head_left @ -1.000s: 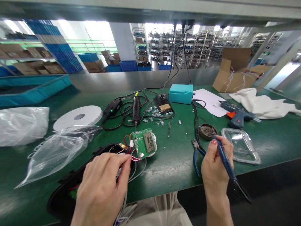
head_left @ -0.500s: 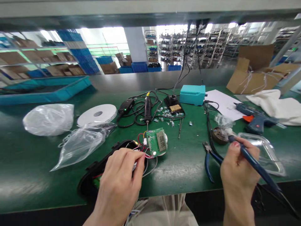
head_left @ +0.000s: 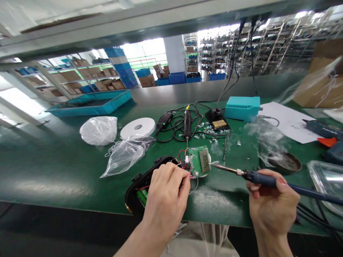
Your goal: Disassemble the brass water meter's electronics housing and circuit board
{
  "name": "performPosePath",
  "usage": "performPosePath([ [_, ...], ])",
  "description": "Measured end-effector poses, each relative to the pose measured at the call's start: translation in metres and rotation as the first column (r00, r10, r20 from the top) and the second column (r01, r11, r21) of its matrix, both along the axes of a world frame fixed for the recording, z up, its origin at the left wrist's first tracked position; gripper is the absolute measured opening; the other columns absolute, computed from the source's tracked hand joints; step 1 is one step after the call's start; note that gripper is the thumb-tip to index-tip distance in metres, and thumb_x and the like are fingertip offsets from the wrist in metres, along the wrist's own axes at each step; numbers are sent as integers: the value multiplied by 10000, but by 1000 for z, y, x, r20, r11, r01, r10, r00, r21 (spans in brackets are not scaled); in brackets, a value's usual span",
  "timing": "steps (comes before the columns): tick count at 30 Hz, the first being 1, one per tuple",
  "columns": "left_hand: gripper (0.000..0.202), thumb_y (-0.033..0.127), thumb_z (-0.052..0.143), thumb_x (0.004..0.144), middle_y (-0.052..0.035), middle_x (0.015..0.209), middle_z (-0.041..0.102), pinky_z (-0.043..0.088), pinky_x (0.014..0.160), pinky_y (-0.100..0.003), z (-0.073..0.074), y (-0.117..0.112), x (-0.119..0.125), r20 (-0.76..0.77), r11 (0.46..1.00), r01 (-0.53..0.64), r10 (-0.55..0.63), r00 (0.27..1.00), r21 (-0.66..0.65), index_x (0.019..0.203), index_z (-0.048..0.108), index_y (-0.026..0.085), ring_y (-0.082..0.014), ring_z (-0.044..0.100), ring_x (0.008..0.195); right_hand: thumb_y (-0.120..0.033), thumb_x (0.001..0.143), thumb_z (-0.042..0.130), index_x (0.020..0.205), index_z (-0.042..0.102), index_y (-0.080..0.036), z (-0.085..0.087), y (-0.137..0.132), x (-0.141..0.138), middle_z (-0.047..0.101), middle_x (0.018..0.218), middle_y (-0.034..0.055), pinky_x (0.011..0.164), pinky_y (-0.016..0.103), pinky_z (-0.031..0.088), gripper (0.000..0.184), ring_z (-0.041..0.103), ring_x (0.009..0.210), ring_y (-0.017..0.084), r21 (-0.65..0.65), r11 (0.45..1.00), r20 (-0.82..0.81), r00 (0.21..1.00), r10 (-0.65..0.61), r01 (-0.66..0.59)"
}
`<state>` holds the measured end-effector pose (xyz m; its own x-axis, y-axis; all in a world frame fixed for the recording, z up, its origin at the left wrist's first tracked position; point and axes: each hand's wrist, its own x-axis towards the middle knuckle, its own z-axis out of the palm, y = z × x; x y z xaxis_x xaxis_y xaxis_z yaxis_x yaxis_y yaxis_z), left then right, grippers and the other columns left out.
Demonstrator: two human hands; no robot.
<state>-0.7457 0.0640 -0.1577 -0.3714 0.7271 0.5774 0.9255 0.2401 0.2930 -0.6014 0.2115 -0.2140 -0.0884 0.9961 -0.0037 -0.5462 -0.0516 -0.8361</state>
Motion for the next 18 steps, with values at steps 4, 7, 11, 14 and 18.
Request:
performPosePath([
  [4,144,107,491,879,-24,765,509,371,685,-331,0,0,-1,-25,1000,-20,19,1000,-18,766,559,166,-176,467,741,-341,717,516,769,617,-147,0,-10,-5,538,517,-2,370,185,303,224,473,458,105,-31,992,46,992,121,-120],
  [7,151,121,488,882,-24,764,510,369,685,-334,0,0,-1,-25,999,-24,24,999,-30,757,558,171,-180,468,743,-346,742,525,791,614,-147,-1,-14,-8,548,523,1,375,182,318,223,476,464,106,-50,985,61,984,169,-166],
  [11,135,118,509,875,-26,760,507,362,694,-343,-1,0,-1,-21,999,-25,25,999,-39,761,561,166,-189,470,755,-367,757,540,800,617,-149,-3,-17,-10,557,517,2,388,172,334,235,481,472,102,-84,976,49,978,204,-200],
  [14,124,117,520,871,-28,761,508,358,693,-344,-1,0,-1,-29,999,-27,26,999,-40,765,563,163,-190,467,753,-381,760,550,814,620,-150,-4,-19,-10,571,521,8,394,175,350,247,480,464,101,-90,971,49,973,225,-220],
  [18,133,112,513,872,-27,751,508,353,680,-338,-1,2,0,-55,999,-29,28,998,-31,759,562,162,-186,465,735,-389,772,554,838,624,-149,-5,-19,-10,587,540,18,400,185,362,258,486,464,107,-75,965,41,966,256,-253],
])
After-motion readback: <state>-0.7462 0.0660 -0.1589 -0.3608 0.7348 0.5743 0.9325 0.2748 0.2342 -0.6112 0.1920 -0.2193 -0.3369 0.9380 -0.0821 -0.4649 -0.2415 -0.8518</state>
